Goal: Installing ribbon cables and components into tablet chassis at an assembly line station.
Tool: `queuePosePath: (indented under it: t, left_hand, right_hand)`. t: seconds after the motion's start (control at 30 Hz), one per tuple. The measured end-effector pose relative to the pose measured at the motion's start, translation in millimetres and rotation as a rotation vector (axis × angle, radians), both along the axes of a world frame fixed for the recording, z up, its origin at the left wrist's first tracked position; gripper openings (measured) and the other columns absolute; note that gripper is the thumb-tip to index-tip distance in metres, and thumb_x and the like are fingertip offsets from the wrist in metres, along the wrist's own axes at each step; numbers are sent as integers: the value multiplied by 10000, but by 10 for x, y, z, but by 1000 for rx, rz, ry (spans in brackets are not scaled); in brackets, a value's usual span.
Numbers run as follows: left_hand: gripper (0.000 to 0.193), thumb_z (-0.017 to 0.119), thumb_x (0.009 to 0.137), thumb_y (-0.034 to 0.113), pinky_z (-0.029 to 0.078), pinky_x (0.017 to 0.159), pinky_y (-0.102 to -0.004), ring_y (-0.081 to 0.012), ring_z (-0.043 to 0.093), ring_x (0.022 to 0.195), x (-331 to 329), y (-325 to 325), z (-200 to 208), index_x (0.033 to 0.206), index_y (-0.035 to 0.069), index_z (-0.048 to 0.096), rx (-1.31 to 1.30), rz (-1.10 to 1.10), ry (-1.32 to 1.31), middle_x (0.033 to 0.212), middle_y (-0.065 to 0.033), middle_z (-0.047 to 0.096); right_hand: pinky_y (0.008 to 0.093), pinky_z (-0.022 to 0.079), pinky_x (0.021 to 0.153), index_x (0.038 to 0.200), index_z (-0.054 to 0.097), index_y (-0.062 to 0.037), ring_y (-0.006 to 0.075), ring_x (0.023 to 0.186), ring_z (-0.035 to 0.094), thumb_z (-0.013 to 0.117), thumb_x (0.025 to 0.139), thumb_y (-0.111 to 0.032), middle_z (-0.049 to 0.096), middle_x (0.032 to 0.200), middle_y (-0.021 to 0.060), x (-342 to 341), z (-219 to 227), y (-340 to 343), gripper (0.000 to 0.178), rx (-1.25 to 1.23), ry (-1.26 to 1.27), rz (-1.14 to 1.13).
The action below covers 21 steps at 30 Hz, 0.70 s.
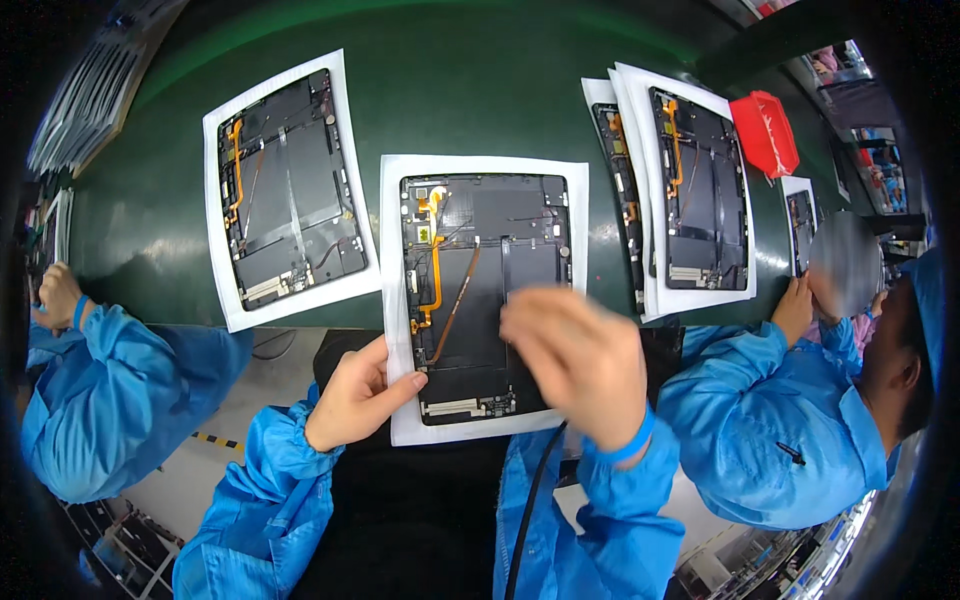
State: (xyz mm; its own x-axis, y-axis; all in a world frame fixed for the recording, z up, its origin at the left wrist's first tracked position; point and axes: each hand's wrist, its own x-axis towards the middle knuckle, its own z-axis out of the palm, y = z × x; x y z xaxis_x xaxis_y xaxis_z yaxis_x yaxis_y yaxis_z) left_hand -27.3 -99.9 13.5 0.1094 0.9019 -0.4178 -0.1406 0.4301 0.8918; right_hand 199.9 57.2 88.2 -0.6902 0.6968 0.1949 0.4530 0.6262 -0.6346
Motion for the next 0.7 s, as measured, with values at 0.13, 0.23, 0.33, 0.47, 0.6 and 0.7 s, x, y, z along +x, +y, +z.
queuePosePath:
  t: [0.13,0.23,0.33,0.47,0.6,0.7]
  left_hand:
    - [452,710,1009,-11,596,710,-266,-98,737,834,72,-80,159,1433,-52,556,18,141,165,915,-77,777]
    - [411,755,973,-12,568,627,-246,-85,716,720,34,-191,205,1356,-52,611,150,182,458,814,-73,756]
    - [316,776,953,-19,541,591,-229,-72,692,672,-46,-269,207,1248,-54,668,290,204,553,818,-68,753]
    - [225,770,984,19,465,533,-224,-49,644,613,32,-147,294,1200,-30,733,225,161,160,770,-57,728]
    - [312,534,1139,141,594,554,-261,-178,753,714,77,136,352,1283,-88,690,-77,97,-266,1052,-175,786]
    - [412,459,1174,217,635,556,-306,-266,789,803,109,257,348,1369,-116,602,-172,102,-484,1186,-216,750]
  right_hand:
    - [394,602,750,1043,789,-35,319,861,755,817,897,-118,748,1056,88,-324,-244,295,170,-24,-55,-112]
    - [401,585,709,1020,790,-50,310,815,737,814,898,-131,726,1006,64,-470,-359,307,149,76,-113,-131]
    - [411,570,686,978,781,-63,313,789,722,812,896,-129,702,977,52,-483,-452,311,110,42,-90,-154]
    - [415,566,682,982,750,-81,328,790,717,778,918,-104,688,1018,68,-518,-419,294,73,14,-134,-143]
    - [408,568,652,990,722,-74,300,752,705,790,881,-49,664,1075,103,-472,-265,92,131,51,-20,-44]
    - [371,558,608,967,708,-54,222,701,660,821,772,25,660,1103,112,-345,-173,-181,239,173,71,46]
